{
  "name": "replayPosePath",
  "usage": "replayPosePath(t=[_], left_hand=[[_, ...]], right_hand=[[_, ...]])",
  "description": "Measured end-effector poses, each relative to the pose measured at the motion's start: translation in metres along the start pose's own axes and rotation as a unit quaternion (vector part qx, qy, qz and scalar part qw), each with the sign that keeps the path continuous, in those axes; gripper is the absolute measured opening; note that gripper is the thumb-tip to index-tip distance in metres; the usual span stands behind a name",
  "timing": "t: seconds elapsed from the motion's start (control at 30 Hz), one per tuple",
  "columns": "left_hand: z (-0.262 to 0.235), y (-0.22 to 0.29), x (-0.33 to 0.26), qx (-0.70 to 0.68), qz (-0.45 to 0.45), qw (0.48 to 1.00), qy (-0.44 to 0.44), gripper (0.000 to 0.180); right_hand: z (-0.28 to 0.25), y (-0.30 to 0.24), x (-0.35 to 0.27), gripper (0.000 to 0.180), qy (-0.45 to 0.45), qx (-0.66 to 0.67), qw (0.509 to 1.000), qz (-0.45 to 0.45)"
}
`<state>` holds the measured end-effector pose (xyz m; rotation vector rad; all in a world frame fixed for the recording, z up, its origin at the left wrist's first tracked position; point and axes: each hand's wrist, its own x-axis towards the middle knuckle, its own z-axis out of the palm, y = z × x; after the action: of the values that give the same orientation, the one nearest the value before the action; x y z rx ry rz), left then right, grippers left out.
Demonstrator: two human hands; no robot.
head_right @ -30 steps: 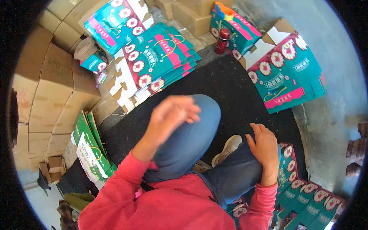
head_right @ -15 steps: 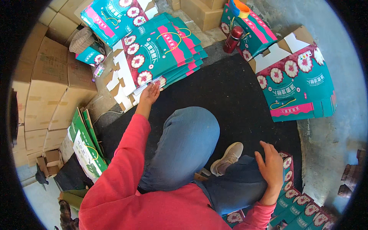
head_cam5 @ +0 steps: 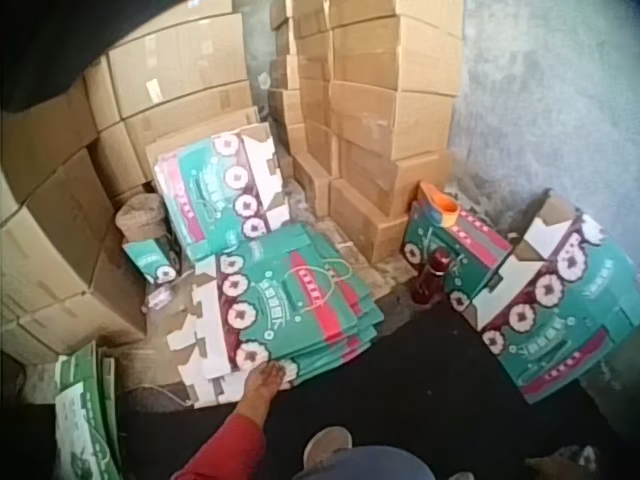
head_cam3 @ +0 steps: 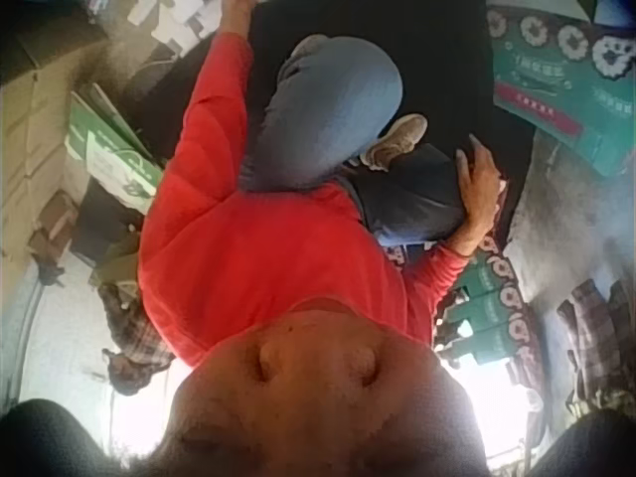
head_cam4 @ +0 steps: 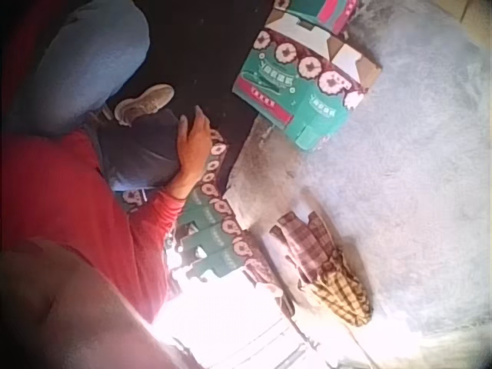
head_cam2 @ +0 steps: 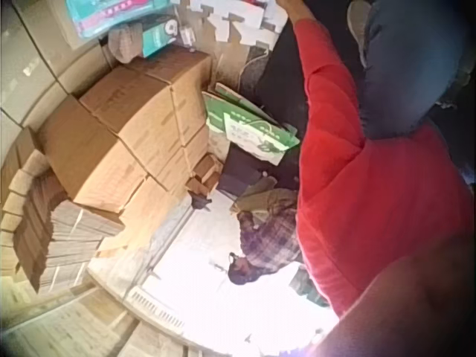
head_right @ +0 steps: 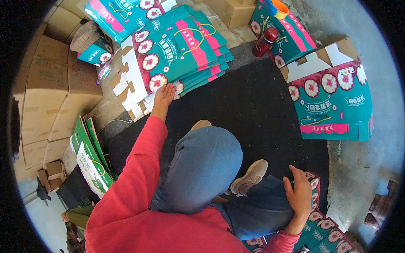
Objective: Folding flat-packed cardboard boxes into their final shape and stacking them.
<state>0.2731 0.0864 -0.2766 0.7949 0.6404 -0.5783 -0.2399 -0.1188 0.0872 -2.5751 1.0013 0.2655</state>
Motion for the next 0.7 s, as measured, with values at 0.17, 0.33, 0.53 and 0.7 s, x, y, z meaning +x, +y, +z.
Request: replayPosePath(t=[0.17, 0.33, 0.53, 0.7], left_hand=[[0.009, 0.01, 0.002, -0.008, -0.013, 1.0, 0.022, 0.045], [0.007, 0.008, 0.028, -0.03, -0.003, 0.996, 0.086, 0.067], [0.051, 0.096, 0.039, 0.059, 0.072, 0.992, -0.088, 0.045], [0.111, 0.094, -0.051, 0.097, 0.173, 0.976, -0.086, 0.034]], right_hand=[[0.002, 0.003, 0.001, 0.039, -0.004, -0.004, 1.0, 0.006], [0.002, 0.006, 0.0, 0.04, -0.007, -0.003, 1.0, 0.011], [-0.001, 0.009, -0.004, 0.04, 0.005, -0.003, 1.0, -0.001], [-0.009, 0.015, -0.014, 0.039, 0.009, 0.007, 1.0, 0.028]])
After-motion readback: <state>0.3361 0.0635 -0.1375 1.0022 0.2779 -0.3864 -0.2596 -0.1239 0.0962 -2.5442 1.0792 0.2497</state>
